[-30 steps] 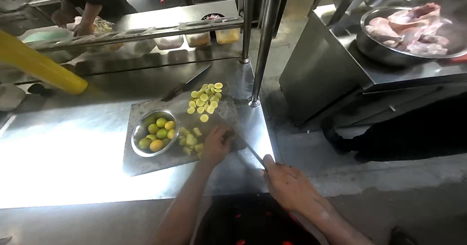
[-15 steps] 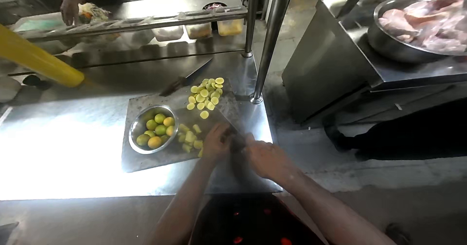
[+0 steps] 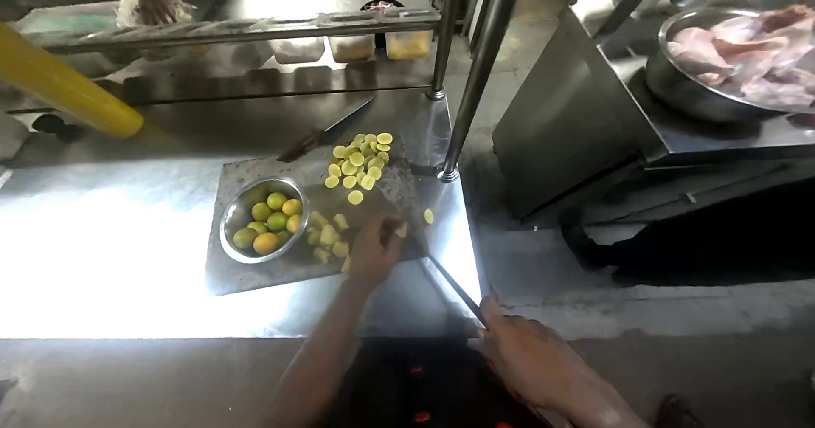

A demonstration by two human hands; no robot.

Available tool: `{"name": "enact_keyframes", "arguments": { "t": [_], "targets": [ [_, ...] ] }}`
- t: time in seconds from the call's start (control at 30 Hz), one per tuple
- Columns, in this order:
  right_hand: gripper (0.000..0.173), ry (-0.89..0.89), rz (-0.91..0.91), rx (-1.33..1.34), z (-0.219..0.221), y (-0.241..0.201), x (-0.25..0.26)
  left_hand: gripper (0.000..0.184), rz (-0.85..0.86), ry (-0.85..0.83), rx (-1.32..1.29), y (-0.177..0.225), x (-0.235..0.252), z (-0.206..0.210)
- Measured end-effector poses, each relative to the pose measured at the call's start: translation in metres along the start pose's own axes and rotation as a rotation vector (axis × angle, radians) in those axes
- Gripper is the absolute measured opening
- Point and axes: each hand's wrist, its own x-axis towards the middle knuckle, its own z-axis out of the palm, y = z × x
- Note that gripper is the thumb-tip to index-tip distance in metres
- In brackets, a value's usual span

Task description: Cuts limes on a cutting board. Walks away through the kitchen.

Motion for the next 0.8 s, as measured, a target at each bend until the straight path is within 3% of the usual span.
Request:
{"name": "enact_keyframes", "arguments": {
  "t": [0.07,0.23,0.37,0.5,0.8],
  "targets": [
    [0.041,0.011,-0.027,0.054,-0.005,0.005,-0.002,0.029,-0.025,0.001,0.004,0.001,-0.001,0.001],
    [0.036,0.155,-0.08,0.169,-0.018,-0.001,0.013,0.021,0.114,0.075,0.088,-0.008,-0.003,0.007],
    [0.032,0.158,-0.099,0.086,-0.027,-0.016,0.03,0.027,0.037,0.022,0.012,-0.006,-0.003,0.0],
    [0.031,0.182,-0.113,0.002,-0.031,-0.024,0.031,0.017,0.087,0.01,0.009,-0.01,0.001,-0.002],
    [0.031,0.108,-0.114,-0.111,-0.049,-0.032,0.025,0.017,0.151,0.026,0.096,-0.009,0.001,-0.001]
  ]
}}
